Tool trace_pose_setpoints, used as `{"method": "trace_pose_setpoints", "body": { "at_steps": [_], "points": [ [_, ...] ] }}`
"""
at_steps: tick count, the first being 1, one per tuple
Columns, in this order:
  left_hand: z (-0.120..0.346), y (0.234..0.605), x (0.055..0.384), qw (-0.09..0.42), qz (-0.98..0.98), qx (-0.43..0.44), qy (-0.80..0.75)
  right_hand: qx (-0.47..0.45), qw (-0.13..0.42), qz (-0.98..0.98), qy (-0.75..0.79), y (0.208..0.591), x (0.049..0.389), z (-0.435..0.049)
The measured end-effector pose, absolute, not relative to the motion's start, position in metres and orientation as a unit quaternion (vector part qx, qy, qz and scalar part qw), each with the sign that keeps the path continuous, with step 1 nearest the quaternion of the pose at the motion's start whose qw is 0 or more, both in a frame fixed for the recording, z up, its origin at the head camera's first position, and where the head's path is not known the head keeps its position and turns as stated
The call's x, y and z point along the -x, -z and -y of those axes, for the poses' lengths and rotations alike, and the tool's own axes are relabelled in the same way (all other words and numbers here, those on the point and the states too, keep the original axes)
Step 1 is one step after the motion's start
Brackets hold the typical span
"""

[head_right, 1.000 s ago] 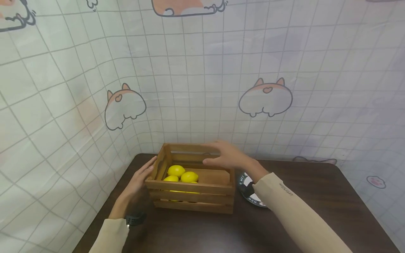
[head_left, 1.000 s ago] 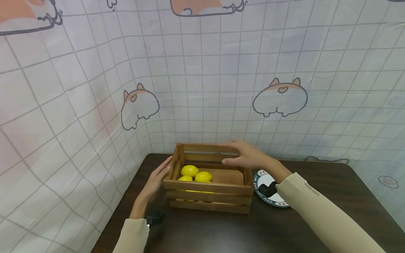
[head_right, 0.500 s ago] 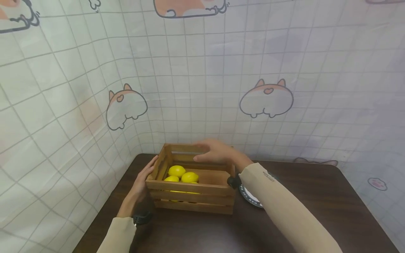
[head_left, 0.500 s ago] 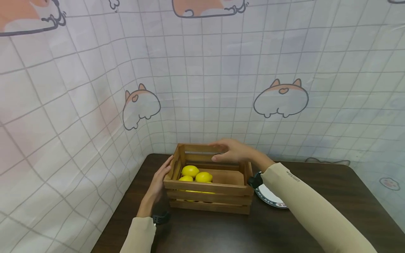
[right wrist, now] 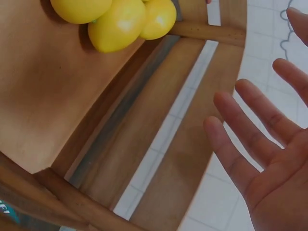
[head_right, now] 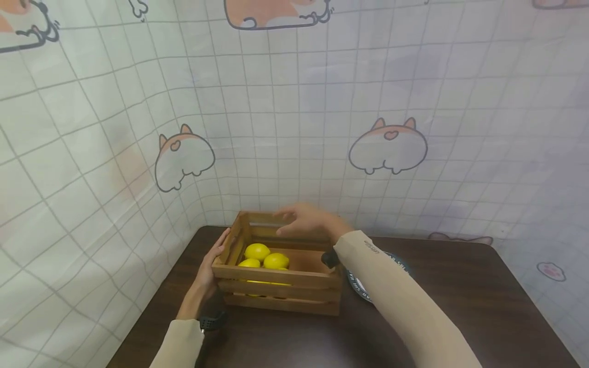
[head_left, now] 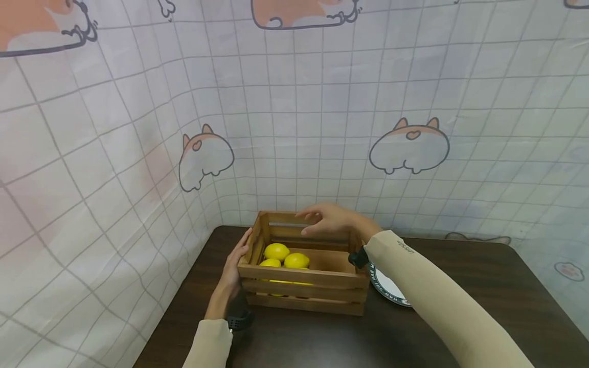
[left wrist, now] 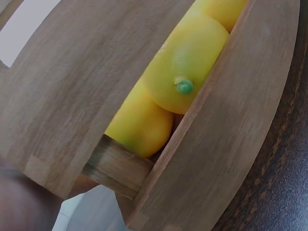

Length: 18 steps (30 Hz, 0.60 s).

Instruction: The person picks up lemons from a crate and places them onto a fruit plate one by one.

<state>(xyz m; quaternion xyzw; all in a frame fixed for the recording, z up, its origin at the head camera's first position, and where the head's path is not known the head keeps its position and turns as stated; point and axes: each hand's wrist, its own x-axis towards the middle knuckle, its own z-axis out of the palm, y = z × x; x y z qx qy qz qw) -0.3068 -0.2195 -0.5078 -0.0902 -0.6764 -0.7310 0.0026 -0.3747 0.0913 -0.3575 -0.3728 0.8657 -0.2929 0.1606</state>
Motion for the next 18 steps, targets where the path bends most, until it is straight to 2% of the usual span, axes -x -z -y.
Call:
{"method": "trace_pose_setpoints", "body": {
  "at_steps": [18],
  "points": [
    [0.216,0.512,0.307,0.022,0.671,0.105,0.733,0.364,0.218,-0.858,0.290,0.396,0.398,-0.061]
  ]
}}
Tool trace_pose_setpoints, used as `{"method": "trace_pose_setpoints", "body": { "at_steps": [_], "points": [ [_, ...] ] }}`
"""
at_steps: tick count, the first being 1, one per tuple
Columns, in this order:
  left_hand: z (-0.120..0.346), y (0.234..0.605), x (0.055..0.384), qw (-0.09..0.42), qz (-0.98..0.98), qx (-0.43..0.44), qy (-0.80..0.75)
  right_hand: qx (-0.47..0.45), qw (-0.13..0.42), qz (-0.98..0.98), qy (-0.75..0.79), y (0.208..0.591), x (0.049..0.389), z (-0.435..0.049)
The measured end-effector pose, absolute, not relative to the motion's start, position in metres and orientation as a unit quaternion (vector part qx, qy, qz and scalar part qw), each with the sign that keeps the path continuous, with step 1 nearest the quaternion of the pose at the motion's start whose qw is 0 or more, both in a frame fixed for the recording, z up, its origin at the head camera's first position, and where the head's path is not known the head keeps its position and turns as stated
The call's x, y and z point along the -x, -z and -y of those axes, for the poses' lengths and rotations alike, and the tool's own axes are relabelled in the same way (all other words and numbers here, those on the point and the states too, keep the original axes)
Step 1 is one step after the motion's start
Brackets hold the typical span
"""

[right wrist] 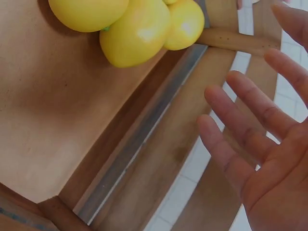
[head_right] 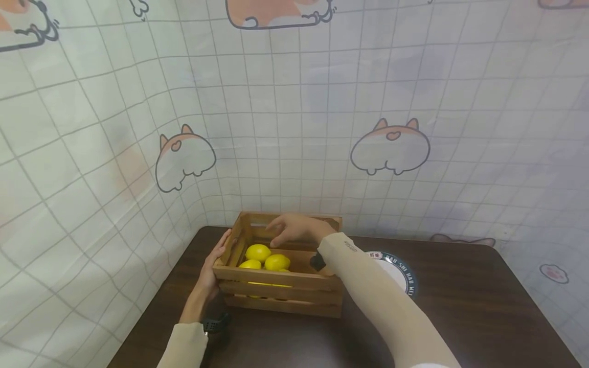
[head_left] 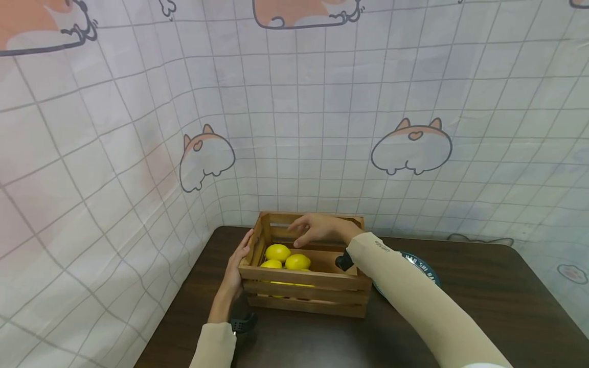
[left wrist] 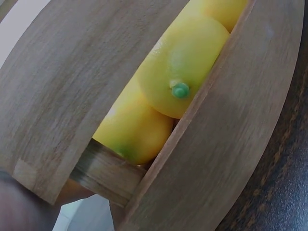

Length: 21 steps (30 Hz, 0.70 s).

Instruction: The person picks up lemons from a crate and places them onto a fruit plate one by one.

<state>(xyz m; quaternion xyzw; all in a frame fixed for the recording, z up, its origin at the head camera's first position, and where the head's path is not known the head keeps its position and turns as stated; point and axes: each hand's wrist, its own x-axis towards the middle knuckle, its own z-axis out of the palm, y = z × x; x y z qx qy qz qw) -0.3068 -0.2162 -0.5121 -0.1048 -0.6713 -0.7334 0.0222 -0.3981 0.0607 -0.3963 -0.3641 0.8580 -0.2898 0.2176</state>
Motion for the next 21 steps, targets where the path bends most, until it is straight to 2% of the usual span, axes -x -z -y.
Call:
{"method": "trace_pose_setpoints", "body": {
  "at_steps": [12,21],
  "points": [
    [0.218,0.514,0.307,0.037,0.679,0.099,0.726,0.362,0.283,-0.849,0.261,0.413,0.408,-0.044],
    [0.216,0.515,0.308,0.044,0.680,0.103,0.725,0.377,0.308,-0.843,0.228,0.431,0.414,-0.039]
  ]
}}
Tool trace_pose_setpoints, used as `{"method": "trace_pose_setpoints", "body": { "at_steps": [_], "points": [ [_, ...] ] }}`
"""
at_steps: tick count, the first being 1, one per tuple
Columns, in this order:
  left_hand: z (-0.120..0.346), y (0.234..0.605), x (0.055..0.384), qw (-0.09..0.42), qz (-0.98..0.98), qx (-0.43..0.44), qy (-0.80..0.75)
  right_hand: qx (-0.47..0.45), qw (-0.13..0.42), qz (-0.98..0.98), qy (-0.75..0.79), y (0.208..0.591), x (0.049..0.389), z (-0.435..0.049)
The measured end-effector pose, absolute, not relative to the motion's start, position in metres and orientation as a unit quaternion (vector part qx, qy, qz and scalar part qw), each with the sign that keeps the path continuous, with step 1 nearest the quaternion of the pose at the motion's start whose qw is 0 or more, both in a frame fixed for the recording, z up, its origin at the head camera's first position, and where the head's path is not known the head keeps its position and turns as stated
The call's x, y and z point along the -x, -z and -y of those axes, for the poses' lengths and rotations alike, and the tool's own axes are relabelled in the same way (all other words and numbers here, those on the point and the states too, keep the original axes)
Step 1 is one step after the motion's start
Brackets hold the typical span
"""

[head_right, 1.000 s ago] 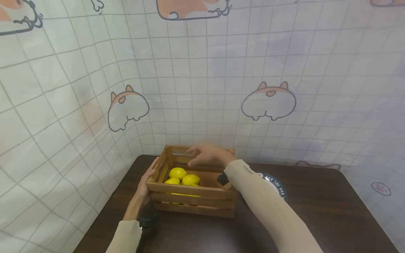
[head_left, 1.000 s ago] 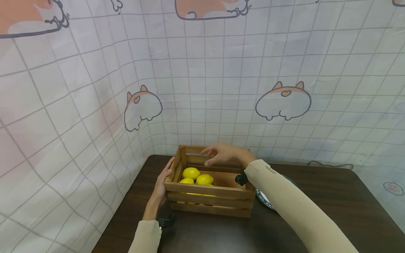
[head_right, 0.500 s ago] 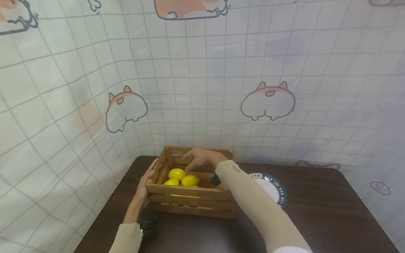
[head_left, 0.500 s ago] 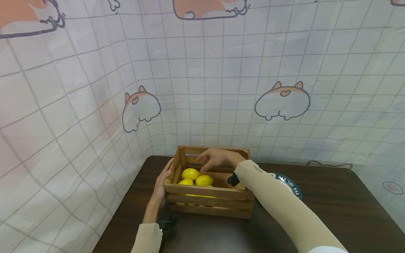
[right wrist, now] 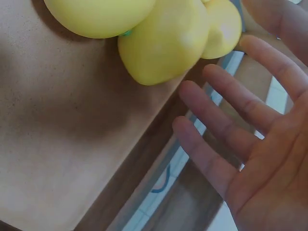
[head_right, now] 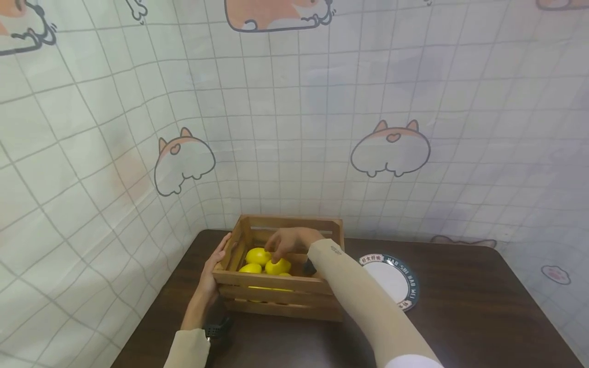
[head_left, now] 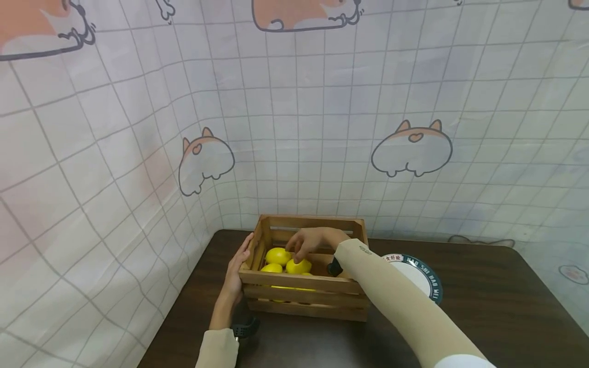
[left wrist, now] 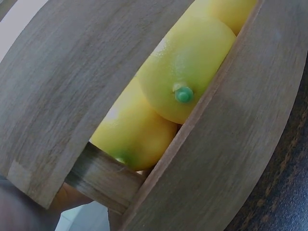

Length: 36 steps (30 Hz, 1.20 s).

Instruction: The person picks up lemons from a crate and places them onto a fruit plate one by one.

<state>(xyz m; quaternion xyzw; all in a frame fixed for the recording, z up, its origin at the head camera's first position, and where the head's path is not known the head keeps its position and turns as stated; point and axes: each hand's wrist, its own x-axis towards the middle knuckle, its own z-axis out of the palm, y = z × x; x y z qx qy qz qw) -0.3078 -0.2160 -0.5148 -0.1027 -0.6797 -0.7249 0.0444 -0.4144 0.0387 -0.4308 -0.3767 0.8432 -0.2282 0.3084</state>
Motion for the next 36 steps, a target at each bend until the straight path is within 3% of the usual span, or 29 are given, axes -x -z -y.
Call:
{"method": "trace_pose_setpoints", "body": {
  "at_steps": [22,36],
  "points": [
    [0.212,0.523,0.301,0.055,0.691,0.094,0.715,0.337,0.355,-0.859,0.148,0.454,0.415,-0.032],
    [0.214,0.516,0.306,0.063,0.689,0.098,0.716,0.311,0.386,-0.857,0.140,0.449,0.419,-0.033]
  ]
}}
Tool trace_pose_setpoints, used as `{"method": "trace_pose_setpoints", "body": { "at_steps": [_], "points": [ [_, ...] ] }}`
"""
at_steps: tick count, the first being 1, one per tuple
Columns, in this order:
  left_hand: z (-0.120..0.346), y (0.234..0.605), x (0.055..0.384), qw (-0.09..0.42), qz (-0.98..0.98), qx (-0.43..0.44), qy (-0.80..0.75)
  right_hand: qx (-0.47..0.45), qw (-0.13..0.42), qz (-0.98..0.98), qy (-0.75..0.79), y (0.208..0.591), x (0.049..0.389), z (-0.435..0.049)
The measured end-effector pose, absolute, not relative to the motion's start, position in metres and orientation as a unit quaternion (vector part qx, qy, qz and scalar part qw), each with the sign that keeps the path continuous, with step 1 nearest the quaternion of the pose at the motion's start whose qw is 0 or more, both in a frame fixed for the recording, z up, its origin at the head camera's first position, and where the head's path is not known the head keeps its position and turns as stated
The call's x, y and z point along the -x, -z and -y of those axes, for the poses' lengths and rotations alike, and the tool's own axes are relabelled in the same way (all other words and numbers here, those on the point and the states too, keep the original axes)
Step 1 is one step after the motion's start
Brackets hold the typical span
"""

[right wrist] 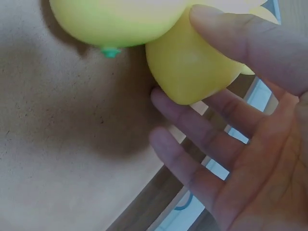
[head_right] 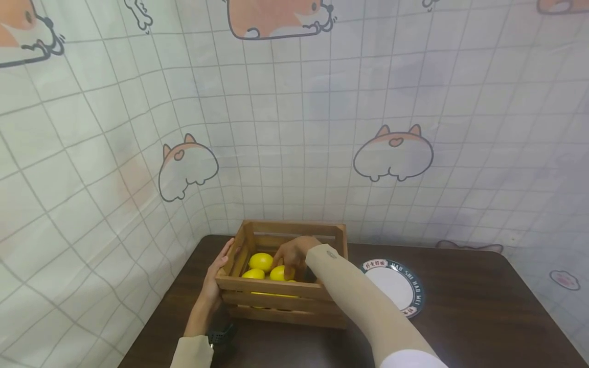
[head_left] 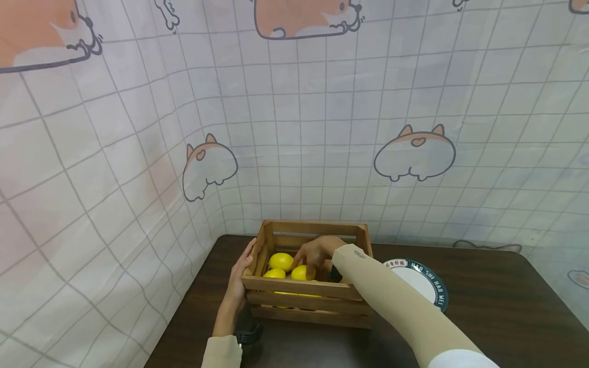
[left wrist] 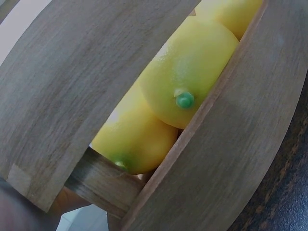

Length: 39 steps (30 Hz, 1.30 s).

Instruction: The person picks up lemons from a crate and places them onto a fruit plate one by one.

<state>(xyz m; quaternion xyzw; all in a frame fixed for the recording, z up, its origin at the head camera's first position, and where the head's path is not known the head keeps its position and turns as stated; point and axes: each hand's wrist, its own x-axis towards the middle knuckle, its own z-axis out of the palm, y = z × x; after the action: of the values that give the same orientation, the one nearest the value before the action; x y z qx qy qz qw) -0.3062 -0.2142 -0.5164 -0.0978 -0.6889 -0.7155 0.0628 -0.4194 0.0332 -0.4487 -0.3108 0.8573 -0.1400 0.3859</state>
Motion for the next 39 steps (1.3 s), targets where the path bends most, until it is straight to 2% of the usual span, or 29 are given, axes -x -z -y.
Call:
{"method": "trace_pose_setpoints", "body": {
  "at_steps": [17,22,26,33,39],
  "points": [
    [0.213,0.517,0.307,0.064,0.683,0.101,0.721,0.289,0.402,-0.851,0.173,0.449,0.419,-0.037],
    [0.214,0.517,0.307,0.068,0.687,0.103,0.717,0.307,0.406,-0.838,0.195,0.445,0.421,-0.037],
    [0.215,0.518,0.307,0.072,0.691,0.102,0.712,0.349,0.387,-0.831,0.193,0.440,0.420,-0.036],
    [0.215,0.518,0.307,0.071,0.691,0.110,0.711,0.338,0.370,-0.827,0.255,0.421,0.410,-0.041],
    [0.215,0.518,0.308,0.070,0.691,0.111,0.711,0.380,0.339,-0.816,0.272,0.407,0.409,-0.050]
  ]
}}
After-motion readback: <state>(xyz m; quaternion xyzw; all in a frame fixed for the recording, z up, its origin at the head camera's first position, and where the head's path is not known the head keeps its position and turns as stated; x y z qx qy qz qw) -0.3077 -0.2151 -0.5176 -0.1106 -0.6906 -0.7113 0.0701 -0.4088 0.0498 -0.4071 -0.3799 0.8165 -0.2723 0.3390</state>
